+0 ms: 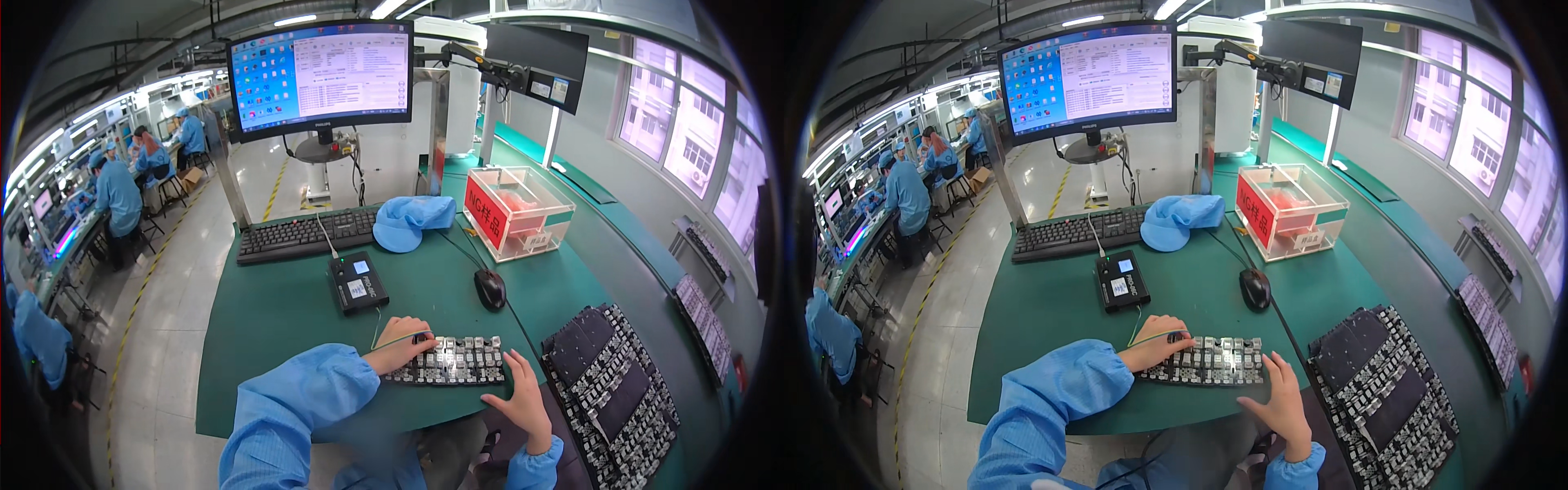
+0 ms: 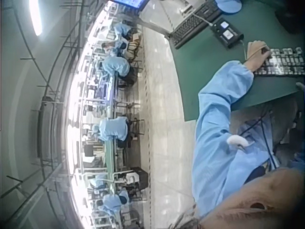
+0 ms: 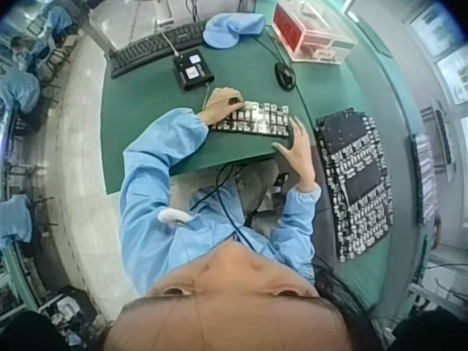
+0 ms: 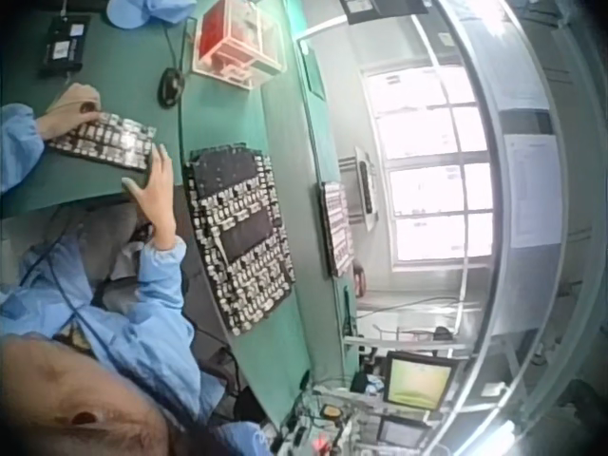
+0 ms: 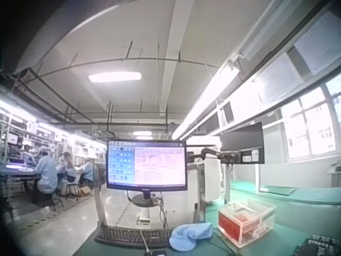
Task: The person tests keyboard circuit boards by probing contacts and pressing keys while operating a computer mouse, setting tested boards aside and retrieving new ones from a stack.
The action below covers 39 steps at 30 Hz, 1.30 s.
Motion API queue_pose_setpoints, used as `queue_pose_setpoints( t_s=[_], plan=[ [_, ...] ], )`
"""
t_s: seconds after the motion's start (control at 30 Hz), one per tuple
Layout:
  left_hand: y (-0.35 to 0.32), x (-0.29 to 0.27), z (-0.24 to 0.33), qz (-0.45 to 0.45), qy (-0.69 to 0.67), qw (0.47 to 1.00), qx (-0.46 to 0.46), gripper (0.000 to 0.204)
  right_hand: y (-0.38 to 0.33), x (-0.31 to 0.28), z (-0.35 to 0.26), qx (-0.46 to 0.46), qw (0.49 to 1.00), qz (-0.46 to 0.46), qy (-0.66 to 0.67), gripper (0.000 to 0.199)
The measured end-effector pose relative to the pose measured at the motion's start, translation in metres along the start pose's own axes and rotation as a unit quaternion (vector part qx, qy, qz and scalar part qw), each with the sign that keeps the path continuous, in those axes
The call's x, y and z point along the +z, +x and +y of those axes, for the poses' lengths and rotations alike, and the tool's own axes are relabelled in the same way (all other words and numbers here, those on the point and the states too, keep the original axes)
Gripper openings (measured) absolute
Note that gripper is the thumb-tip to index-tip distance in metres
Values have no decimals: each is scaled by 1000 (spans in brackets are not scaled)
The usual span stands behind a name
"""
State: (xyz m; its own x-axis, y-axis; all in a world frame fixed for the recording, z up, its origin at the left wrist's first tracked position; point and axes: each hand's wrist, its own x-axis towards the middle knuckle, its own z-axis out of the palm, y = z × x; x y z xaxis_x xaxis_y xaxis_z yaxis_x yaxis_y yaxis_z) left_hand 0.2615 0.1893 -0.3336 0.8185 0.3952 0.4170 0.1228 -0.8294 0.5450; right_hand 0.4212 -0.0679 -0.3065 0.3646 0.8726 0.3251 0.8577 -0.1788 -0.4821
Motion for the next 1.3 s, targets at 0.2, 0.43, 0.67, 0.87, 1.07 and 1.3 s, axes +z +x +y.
queue_pose_setpoints(
  t_s=[0.2,0.43,0.67,0.87,1.07,1.3],
  plan=[
    [1,-1,-5,20,5,1000,9,24,19,10,-1,-9,992,35,120,68],
    [-14,-15,-21,41,30,998,-31,23,45,24,-8,-41,988,29,143,62],
    [-24,-35,-42,87,39,993,-69,24,83,48,-10,-78,986,-8,147,62],
    [-29,-46,-44,99,58,989,-98,25,109,50,-9,-95,985,-74,122,61],
    [-25,-41,-46,89,35,990,-107,23,182,36,23,-34,971,32,236,28],
    [-32,-40,-41,87,69,989,-94,22,201,87,51,21,933,359,25,8]
  ],
)
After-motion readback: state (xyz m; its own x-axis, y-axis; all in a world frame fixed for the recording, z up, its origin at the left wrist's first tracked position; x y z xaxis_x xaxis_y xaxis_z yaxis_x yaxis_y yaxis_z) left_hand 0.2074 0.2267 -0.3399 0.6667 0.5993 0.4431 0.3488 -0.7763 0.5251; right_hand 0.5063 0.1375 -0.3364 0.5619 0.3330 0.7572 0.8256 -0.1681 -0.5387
